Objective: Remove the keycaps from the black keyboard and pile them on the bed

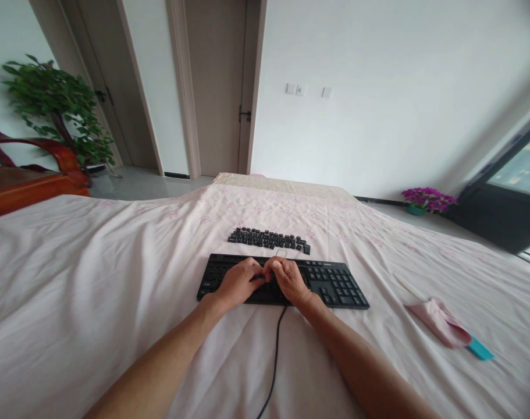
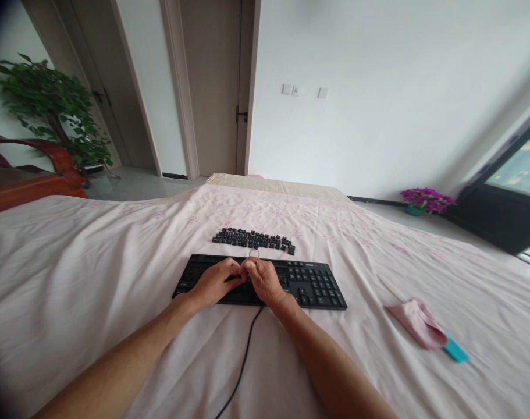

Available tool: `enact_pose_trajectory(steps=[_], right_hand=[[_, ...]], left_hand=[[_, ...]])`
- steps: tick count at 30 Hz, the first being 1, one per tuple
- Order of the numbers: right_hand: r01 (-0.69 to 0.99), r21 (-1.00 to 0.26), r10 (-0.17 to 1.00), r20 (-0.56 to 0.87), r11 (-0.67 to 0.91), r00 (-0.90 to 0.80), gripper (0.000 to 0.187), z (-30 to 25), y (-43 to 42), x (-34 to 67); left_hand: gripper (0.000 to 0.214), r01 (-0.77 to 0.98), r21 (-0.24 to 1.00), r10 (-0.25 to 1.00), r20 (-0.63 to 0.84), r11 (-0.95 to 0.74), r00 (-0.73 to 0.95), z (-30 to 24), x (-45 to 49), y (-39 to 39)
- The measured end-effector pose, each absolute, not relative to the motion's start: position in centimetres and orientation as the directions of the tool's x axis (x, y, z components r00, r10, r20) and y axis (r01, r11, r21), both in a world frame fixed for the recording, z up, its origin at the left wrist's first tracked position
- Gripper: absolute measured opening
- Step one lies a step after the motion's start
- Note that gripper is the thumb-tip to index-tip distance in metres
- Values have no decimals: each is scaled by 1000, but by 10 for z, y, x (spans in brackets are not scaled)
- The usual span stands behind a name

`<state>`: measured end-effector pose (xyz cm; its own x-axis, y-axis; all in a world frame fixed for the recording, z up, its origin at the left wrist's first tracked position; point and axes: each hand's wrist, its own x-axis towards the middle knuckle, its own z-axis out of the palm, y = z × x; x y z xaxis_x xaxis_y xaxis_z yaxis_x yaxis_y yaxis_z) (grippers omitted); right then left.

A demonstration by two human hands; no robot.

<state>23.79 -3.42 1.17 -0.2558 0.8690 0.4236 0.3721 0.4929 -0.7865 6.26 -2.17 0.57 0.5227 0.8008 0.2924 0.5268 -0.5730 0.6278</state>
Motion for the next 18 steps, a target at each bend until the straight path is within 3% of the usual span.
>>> enact_pose_trajectory(steps=[8, 18], right_hand=[[362, -790, 869, 450, 494, -206, 50, 8, -41, 239], [458, -734, 843, 533, 501, -67, 56, 13, -51, 239]], left_hand=[[8, 677, 534, 862, 298, -507, 410, 3, 85, -31], [11, 641, 590, 871, 311, -491, 380, 1, 87, -33]])
